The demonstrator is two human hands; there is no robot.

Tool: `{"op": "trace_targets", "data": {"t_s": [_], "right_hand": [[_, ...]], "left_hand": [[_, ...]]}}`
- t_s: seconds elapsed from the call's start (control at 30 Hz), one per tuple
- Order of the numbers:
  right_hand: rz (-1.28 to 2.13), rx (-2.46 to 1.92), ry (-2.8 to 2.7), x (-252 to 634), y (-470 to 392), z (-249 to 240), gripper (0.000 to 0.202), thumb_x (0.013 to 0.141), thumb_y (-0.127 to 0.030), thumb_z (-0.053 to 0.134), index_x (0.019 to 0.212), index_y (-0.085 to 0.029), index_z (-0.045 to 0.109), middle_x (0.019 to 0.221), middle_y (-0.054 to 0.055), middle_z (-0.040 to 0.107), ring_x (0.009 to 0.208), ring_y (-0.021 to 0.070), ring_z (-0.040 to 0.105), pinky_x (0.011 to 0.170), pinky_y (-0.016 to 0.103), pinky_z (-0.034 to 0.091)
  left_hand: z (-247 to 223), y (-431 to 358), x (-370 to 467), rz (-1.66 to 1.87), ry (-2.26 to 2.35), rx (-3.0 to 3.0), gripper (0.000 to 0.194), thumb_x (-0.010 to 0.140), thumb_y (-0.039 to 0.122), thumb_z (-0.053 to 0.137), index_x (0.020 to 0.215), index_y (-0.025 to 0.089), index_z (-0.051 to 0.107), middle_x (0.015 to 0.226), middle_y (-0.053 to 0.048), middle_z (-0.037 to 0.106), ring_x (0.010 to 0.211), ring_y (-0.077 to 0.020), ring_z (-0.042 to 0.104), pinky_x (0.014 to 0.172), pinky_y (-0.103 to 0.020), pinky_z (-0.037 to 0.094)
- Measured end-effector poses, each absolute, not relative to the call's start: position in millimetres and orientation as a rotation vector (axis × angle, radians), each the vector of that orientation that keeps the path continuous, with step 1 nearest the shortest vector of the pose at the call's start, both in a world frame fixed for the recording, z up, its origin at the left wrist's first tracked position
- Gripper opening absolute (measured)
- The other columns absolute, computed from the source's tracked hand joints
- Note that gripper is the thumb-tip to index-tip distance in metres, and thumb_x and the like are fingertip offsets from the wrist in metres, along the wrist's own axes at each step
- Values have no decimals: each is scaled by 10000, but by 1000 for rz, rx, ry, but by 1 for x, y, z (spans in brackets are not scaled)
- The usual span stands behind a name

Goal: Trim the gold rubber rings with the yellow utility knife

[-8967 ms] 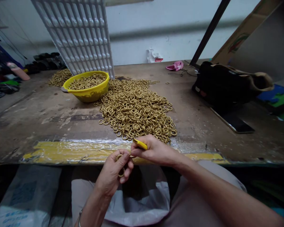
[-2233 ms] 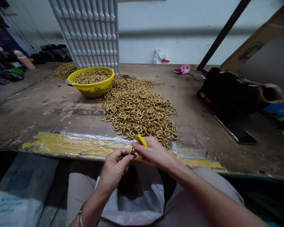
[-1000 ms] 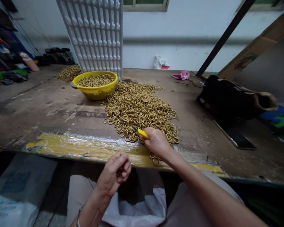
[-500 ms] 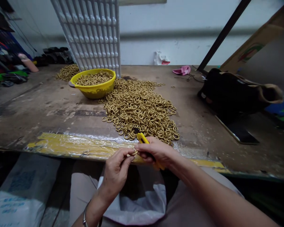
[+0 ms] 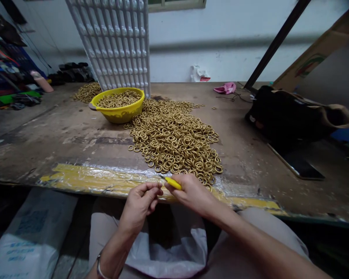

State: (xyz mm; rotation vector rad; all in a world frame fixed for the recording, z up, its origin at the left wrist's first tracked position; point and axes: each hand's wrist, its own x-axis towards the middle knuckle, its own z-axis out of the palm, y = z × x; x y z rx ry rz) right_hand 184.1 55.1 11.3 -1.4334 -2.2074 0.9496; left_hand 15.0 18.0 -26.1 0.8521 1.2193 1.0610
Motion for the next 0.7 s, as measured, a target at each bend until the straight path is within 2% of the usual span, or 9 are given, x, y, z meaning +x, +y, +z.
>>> {"op": "trace_targets", "data": {"t_s": [0.1, 0.2, 0.37, 0.53, 0.7], "right_hand": [[607, -1493, -2450, 182, 49, 7, 65, 740, -159, 513, 705, -168, 567, 665, 26, 615, 587, 121, 498, 539, 249, 241], [466, -1509, -2550, 181, 47, 5, 97, 737, -151, 511, 763, -174, 602, 727, 44, 658, 631, 151, 554, 555, 262, 252], [390, -1549, -2603, 181, 47, 4, 115, 762, -160, 515, 823, -178, 611, 783, 51, 674, 686, 173, 589, 573, 259, 298], [222, -1540, -2671, 179, 49, 6, 152, 855, -148, 438, 882, -176, 585, 848, 71, 661, 711, 179, 598, 587, 266, 341], [2, -1982, -2446, 209, 80, 15, 190, 854, -115, 405, 858, -152, 592, 767, 94, 661, 670, 191, 598, 562, 274, 321]], "left_hand": [[-25, 18, 14, 1088, 1206, 779, 281, 704, 379, 714, 811, 126, 655, 522, 31, 542, 367, -33, 350, 327, -137, 209], [-24, 18, 14, 1054, 1200, 793, 348, 707, 403, 707, 902, 119, 653, 418, 69, 453, 343, -37, 321, 329, -136, 210], [-25, 18, 15, 1021, 1240, 874, 370, 732, 430, 671, 912, 108, 648, 401, 61, 465, 322, -42, 331, 330, -144, 224], [-15, 17, 16, 979, 1259, 948, 293, 747, 420, 653, 727, 129, 627, 383, 60, 440, 309, -40, 310, 315, -145, 217], [0, 0, 17, 929, 1138, 959, 225, 710, 325, 705, 639, 138, 601, 530, 9, 553, 343, -31, 353, 325, -149, 220]]}}
